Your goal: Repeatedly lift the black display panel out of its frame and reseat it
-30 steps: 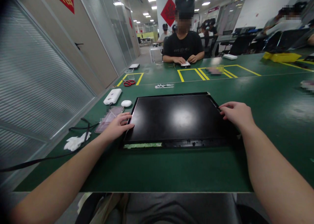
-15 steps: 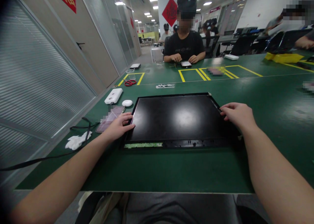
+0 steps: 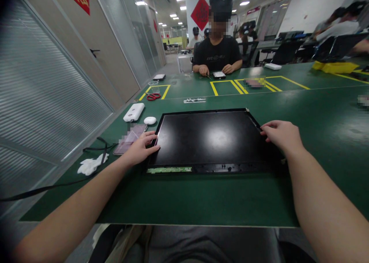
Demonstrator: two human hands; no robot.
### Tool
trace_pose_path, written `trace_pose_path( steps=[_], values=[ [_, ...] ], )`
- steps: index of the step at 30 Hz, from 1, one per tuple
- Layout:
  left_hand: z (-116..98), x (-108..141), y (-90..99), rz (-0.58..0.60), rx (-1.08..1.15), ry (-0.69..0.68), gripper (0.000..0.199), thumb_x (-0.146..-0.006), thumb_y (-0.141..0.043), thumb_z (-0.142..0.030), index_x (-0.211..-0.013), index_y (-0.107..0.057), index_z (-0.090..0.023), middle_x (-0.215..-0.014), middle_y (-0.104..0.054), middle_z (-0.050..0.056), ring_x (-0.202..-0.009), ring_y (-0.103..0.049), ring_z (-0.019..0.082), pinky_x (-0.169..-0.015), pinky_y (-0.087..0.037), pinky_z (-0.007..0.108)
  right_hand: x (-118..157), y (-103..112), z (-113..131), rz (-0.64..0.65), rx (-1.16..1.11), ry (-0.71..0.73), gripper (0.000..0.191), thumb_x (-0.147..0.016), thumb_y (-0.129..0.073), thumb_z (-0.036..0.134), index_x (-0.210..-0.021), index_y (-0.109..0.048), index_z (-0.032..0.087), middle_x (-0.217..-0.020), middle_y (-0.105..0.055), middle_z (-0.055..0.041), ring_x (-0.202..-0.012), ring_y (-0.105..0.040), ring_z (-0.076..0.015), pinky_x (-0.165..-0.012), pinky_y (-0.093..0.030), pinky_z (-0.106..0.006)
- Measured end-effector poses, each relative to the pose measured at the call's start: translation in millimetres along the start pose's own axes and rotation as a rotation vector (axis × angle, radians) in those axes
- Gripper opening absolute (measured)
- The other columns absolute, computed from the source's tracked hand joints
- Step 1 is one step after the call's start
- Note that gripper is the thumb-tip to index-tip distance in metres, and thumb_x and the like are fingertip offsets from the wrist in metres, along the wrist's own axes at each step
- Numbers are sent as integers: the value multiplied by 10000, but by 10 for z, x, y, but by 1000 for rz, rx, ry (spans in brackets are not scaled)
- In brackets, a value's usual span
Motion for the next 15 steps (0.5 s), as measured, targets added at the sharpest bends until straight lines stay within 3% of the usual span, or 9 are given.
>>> trace_pose_path(
  steps=[11, 15],
  values=[
    [-73, 2, -6, 11, -101, -21, 511, -788, -677, -420, -1229, -674, -162, -1490, -460, 176, -1387, -486, 369, -1123, -457, 538, 26, 18, 11, 8, 21, -25, 183, -735, -591, 325, -794, -736, 229, -714, -736, -12, -669, -668, -192, -834, -493, -355],
    [-110, 11, -10, 11, -161, -55, 512, -802, -666, -400, -1245, -670, -141, -1486, -462, 194, -1421, -449, 374, -1195, -362, 531, -35, -23, -29, 0, 16, 22, 202, -723, -592, 338, -807, -741, 228, -718, -735, -16, -671, -679, -199, -839, -502, -364]
  ],
)
Point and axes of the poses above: each hand's wrist, its own x-axis away from the middle knuckle, its own y-axis out of the back of the hand, z = x × y, the point moved 8 cm from there along -x, towards the middle knuckle
